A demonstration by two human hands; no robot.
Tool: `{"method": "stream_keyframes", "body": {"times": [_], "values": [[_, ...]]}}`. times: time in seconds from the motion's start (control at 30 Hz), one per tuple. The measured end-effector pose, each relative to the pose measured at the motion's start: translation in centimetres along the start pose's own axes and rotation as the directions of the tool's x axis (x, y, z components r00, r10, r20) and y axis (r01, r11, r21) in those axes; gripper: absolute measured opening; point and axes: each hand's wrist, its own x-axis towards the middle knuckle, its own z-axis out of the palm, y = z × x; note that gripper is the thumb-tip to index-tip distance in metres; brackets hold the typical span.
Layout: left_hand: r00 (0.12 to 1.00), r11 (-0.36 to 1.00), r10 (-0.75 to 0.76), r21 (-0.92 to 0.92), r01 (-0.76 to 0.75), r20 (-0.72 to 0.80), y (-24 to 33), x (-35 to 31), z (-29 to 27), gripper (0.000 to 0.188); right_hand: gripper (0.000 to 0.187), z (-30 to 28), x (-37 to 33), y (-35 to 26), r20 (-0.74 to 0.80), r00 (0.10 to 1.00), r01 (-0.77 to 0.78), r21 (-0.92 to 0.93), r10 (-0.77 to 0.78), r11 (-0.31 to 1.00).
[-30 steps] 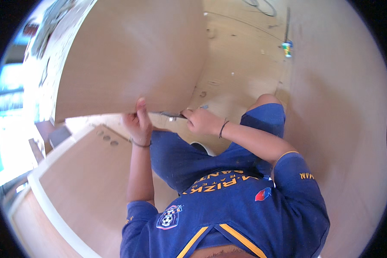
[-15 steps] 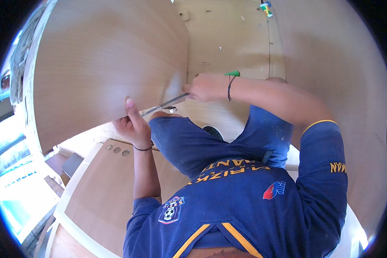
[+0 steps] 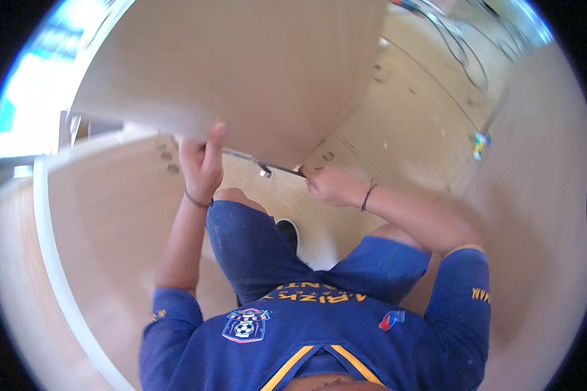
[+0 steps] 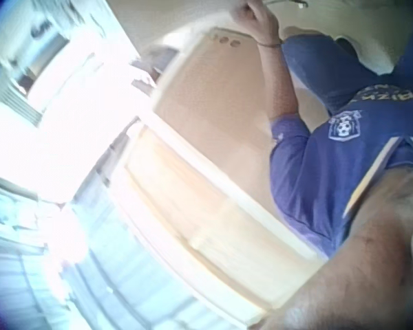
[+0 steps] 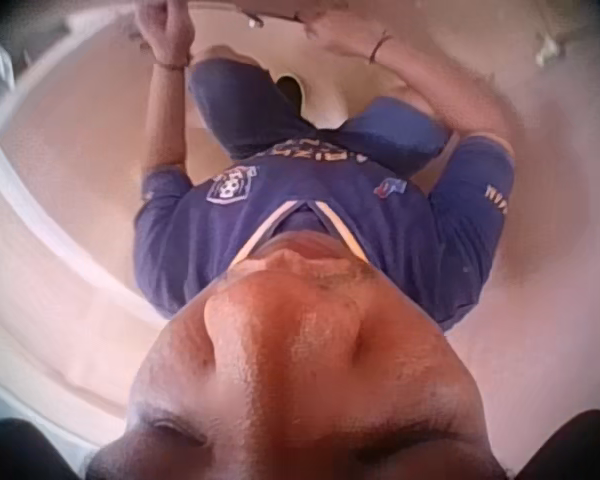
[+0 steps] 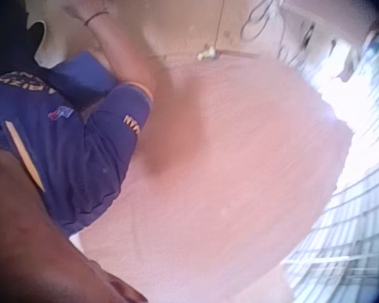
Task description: The person uses a hand file to smooth the edges of a wooden furniture cabinet, applying a cloth to wipe away dust and then continuing to file various sections of the cabinet's outer corners and inner edges.
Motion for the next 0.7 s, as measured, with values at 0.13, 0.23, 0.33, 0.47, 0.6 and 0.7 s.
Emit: {"method": "stream_keyframes", "body": {"times": [0.13,0.23,0.33,0.47,0.6,0.7], "values": [[1.000,0.999,-0.018,-0.040,0.018,0.018,1.7,0.6,1.4,0.024,0.035,1.0,-0.1,1.6,-0.102,0.991,0.098,0.134,-0.084,0.986],[1.000,0.977,-0.022,-0.212,0.019,-0.015,-0.1,-0.1,1.3,0.031,0.048,2.4,-0.3,1.9,-0.094,0.996,0.024,0.271,0.002,0.962],[0.999,0.962,-0.035,-0.270,0.031,-0.008,0.1,-0.7,1.2,0.037,0.054,3.7,-1.3,1.7,-0.119,0.989,-0.042,0.354,0.090,0.934],[0.996,0.982,-0.017,-0.185,0.034,0.091,0.4,-0.4,-0.1,0.043,0.053,5.6,-1.7,0.9,-0.119,0.981,-0.076,0.496,0.155,0.865],[0.975,0.962,0.101,-0.270,-0.046,0.195,0.3,0.7,-0.9,0.057,0.049,6.5,-1.9,1.0,-0.126,0.979,-0.045,0.627,0.158,0.778],[0.958,0.970,0.150,-0.224,-0.095,0.244,-0.8,1.4,-1.7,0.058,0.050,7.6,-2.0,1.9,-0.146,0.971,-0.043,0.674,0.190,0.738]]}}
